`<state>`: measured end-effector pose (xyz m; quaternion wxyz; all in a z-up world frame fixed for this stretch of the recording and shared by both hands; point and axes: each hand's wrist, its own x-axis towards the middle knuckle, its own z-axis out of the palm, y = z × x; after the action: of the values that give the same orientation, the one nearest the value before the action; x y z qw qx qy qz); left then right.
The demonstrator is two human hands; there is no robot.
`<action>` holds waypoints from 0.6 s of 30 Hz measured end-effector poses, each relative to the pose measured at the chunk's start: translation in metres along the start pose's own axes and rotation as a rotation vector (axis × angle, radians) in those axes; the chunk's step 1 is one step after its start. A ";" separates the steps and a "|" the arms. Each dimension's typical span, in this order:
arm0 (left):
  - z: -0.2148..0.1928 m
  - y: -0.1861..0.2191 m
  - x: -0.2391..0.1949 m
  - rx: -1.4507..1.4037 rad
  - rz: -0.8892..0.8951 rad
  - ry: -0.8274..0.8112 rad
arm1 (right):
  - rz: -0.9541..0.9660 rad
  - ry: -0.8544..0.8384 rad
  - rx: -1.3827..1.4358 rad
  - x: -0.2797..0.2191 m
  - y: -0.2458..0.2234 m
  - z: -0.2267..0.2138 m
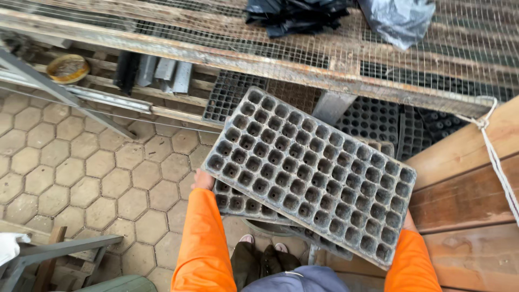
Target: The person carries seedling trays to a work table, fills the tray cells with soil using a small hand trowel, and then places seeds into the soil by hand.
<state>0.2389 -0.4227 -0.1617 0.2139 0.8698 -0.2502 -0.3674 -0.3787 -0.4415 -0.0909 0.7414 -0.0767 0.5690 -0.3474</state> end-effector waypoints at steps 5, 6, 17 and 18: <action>-0.016 -0.014 -0.013 -0.011 -0.090 0.001 | -0.002 -0.079 -0.069 -0.006 -0.014 0.025; -0.018 -0.022 -0.015 -0.008 -0.097 0.007 | 0.003 -0.094 -0.089 -0.008 -0.016 0.030; -0.064 -0.115 -0.032 -0.111 -0.154 0.064 | -0.020 -0.213 -0.171 -0.056 0.024 0.080; -0.072 -0.123 -0.036 -0.121 -0.164 0.064 | -0.020 -0.227 -0.180 -0.063 0.033 0.088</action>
<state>0.3053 -0.2914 -0.1654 0.2432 0.8841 -0.1485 -0.3704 -0.2931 -0.4039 -0.0281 0.7875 -0.1875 0.5097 -0.2915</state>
